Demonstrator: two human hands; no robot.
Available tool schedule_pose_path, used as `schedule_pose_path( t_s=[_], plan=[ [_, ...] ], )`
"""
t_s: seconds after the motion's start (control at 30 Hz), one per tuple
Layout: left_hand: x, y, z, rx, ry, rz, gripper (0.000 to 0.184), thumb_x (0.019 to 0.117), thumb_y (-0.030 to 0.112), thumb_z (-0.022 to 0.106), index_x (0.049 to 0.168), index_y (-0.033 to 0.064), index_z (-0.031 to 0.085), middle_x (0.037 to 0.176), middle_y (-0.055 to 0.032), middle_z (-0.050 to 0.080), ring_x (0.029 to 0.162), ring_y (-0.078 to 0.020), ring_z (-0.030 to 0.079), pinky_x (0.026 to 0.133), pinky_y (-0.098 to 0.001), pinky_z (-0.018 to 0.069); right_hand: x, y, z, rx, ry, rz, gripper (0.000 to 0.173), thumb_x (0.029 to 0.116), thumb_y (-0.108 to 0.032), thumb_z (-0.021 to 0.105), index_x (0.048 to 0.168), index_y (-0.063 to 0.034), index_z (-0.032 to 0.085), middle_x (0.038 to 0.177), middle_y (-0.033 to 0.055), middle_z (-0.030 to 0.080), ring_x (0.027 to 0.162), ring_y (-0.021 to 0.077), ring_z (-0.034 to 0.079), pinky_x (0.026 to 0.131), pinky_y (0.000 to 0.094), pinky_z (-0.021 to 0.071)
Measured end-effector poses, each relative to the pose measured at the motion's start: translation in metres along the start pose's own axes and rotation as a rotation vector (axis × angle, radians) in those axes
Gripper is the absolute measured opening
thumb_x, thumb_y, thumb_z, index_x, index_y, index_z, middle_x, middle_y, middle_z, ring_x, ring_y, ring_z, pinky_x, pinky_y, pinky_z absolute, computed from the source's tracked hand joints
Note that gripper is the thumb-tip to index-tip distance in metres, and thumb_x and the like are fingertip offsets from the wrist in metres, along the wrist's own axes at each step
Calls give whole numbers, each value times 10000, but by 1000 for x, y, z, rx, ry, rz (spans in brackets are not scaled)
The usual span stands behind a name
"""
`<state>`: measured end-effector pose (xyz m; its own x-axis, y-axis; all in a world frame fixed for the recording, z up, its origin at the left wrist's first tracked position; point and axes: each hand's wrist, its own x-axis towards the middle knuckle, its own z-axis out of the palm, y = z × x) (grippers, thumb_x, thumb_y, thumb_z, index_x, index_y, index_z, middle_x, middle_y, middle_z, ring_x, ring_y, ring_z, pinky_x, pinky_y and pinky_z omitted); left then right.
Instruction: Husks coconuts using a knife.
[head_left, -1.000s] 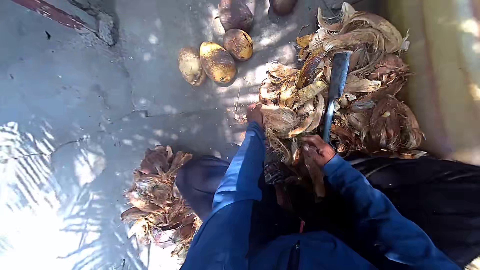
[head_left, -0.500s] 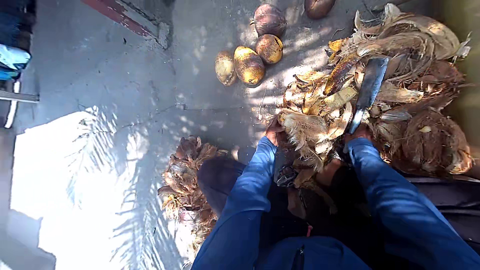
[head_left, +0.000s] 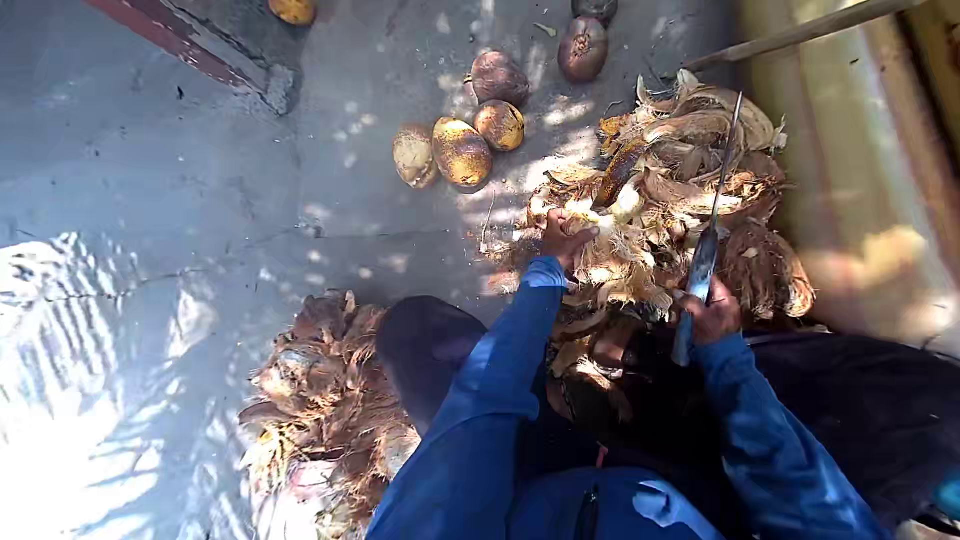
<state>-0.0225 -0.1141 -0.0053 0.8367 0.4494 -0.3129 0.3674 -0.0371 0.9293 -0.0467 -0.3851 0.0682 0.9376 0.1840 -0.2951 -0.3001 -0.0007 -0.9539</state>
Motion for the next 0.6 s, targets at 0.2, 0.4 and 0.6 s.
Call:
schedule_pose_path(
  t_s=[0.2,0.4,0.6],
  plan=[
    [1,33,-17,267,40,35,600,803,377,831,1241,17,633,1126,-225,697,1071,-348,677,960,-580,526,-45,-24,-6,-515,132,-154,545,942,-303,605,1313,81,494,823,94,630,570,136,598,547,376,556],
    [15,36,-57,190,167,-117,557,839,347,813,1267,37,637,1182,-236,682,1143,-380,641,992,-605,494,-67,-10,24,-1030,-150,-7,537,1008,-264,575,1375,121,503,1016,313,713,944,484,717,876,642,543],
    [20,2,-46,76,159,-256,612,807,291,839,1289,7,591,1204,-255,660,1146,-389,633,976,-601,505,-34,6,68,-1320,-372,436,615,1081,-392,477,1559,-29,345,1329,267,642,1237,424,637,1069,584,476]
  ],
)
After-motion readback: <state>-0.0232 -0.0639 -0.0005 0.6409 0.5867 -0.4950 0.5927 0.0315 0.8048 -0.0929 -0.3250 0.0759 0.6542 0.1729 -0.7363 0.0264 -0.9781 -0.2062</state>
